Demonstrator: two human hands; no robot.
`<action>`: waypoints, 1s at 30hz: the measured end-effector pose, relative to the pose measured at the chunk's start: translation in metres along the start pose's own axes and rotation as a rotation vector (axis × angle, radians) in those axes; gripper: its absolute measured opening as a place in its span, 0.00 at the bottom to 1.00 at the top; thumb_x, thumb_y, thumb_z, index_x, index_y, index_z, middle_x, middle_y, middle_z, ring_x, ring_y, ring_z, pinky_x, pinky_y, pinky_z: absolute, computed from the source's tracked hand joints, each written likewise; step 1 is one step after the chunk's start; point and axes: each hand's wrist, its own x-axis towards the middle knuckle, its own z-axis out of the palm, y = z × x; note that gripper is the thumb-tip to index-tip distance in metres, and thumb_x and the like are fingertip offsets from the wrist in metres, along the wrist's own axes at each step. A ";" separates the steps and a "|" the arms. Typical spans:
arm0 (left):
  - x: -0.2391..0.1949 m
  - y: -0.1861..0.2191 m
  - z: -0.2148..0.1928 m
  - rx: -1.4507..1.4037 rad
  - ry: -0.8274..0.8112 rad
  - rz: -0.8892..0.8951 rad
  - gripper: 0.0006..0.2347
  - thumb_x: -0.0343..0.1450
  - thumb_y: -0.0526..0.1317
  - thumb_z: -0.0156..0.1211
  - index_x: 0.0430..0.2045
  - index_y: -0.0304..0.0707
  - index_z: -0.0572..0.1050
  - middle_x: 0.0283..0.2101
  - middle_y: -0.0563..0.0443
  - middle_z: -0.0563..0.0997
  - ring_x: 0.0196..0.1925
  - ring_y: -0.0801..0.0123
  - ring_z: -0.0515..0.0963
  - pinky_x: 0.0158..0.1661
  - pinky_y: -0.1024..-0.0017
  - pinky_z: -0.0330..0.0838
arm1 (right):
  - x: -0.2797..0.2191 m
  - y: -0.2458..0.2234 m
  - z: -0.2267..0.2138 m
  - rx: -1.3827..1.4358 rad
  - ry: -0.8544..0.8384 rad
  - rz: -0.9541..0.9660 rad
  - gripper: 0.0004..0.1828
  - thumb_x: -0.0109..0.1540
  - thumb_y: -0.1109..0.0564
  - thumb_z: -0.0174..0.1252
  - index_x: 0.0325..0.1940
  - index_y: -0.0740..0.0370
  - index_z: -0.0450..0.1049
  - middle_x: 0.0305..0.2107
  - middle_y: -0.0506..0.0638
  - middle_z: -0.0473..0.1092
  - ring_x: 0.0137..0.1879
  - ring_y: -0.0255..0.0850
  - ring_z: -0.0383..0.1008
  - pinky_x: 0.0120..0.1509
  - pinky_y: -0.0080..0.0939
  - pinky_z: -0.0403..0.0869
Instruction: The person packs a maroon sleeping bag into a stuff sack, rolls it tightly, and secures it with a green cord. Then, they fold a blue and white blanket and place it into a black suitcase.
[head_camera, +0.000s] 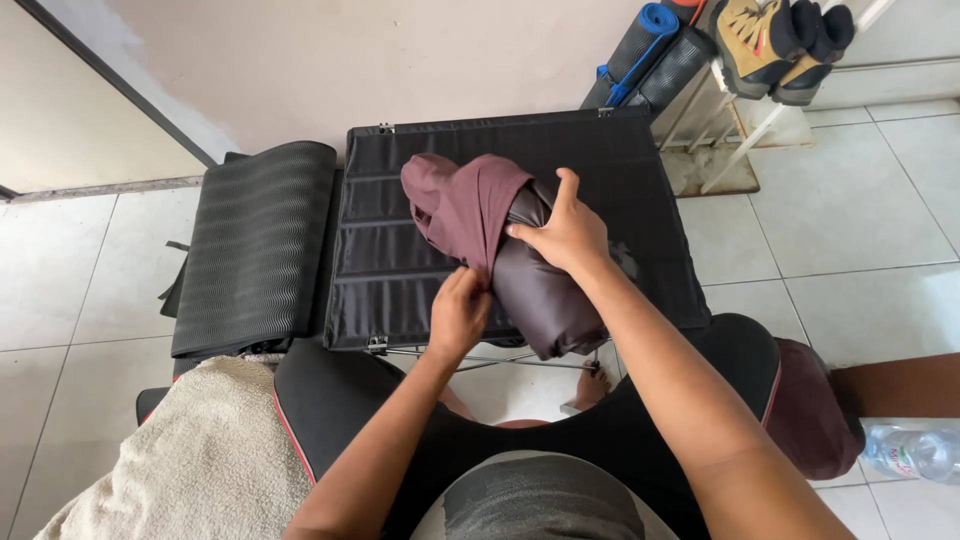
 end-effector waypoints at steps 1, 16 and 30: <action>-0.004 0.007 0.001 -0.024 -0.006 0.028 0.07 0.66 0.31 0.61 0.29 0.46 0.70 0.28 0.53 0.71 0.34 0.55 0.78 0.36 0.63 0.73 | 0.001 0.000 0.000 -0.053 0.005 -0.030 0.55 0.55 0.31 0.67 0.74 0.50 0.44 0.62 0.62 0.70 0.66 0.56 0.74 0.66 0.57 0.73; 0.028 -0.030 0.024 0.204 0.101 -0.220 0.06 0.77 0.39 0.54 0.32 0.40 0.66 0.32 0.50 0.69 0.34 0.56 0.79 0.35 0.67 0.76 | -0.008 0.019 0.070 -0.475 0.069 -0.378 0.61 0.49 0.24 0.67 0.75 0.55 0.53 0.60 0.63 0.64 0.66 0.64 0.67 0.66 0.82 0.62; 0.029 0.008 0.020 0.312 -0.026 0.316 0.05 0.69 0.36 0.59 0.25 0.45 0.69 0.26 0.57 0.69 0.30 0.65 0.77 0.36 0.73 0.73 | 0.009 0.068 0.128 -0.580 0.291 -0.494 0.19 0.59 0.46 0.61 0.50 0.56 0.76 0.66 0.61 0.56 0.65 0.60 0.64 0.55 0.58 0.68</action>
